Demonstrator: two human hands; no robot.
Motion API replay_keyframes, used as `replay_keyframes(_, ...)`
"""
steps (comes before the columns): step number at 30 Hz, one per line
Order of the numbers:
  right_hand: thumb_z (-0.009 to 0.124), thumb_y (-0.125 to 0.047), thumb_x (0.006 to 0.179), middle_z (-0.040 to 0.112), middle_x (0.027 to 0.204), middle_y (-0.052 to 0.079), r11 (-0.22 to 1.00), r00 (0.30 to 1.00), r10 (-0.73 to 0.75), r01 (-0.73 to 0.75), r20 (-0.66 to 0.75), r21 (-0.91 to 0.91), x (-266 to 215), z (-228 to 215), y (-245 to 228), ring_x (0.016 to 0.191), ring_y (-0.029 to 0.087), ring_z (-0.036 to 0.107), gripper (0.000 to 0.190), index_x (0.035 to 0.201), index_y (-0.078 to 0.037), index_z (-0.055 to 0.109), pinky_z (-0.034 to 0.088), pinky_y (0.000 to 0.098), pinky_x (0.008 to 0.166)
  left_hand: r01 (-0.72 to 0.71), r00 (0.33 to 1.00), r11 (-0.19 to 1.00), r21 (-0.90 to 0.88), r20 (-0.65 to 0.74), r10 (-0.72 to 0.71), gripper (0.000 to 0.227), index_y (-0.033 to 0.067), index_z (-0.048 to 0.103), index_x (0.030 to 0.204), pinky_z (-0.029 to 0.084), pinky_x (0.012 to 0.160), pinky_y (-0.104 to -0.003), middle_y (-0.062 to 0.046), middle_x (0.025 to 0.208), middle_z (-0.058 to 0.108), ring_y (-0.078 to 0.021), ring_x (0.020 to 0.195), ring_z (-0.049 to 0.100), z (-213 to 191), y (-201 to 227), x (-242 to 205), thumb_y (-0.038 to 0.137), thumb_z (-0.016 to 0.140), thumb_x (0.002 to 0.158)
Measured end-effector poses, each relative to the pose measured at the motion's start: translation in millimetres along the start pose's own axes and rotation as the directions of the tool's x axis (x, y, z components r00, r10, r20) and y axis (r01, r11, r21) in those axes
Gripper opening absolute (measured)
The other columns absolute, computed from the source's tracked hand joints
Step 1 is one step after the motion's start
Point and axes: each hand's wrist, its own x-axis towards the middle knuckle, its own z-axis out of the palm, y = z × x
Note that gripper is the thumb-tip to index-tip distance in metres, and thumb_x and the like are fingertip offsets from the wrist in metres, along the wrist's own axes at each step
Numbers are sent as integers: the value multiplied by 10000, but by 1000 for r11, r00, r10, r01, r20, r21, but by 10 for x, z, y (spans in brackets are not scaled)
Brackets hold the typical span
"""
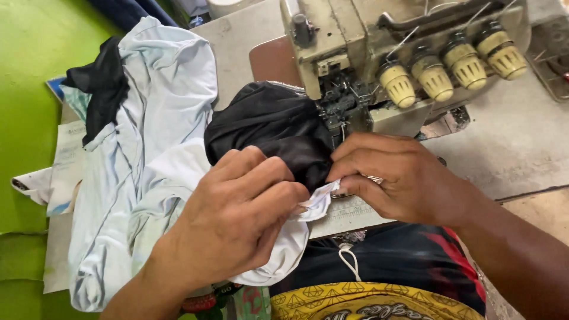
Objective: Threading an industrial overlock sewing machine using tweezers and pliers to guide thread through various needles and tensioners.
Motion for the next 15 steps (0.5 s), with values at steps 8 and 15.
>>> replay_keyframes(8,739,-140,901,698,910,86,983,993,-104,110,47,-147,112,-109,-107,755,169,692,107,949,-48,711,588,260,589,120,935,993,-9,-336,-116,390,39,552,1122,389,944,-449,-138,1135,582,-304,1029,540,661,18,-78,387,532,947)
replay_keyframes(15,715,-65,883,711,842,105,988,986,-152,153,-73,-1,54,-49,-80,707,182,693,120,844,-55,602,577,249,597,-79,887,962,262,-421,188,192,53,563,823,467,1050,-515,-211,1212,699,-389,1142,667,637,-340,-48,27,607,1008)
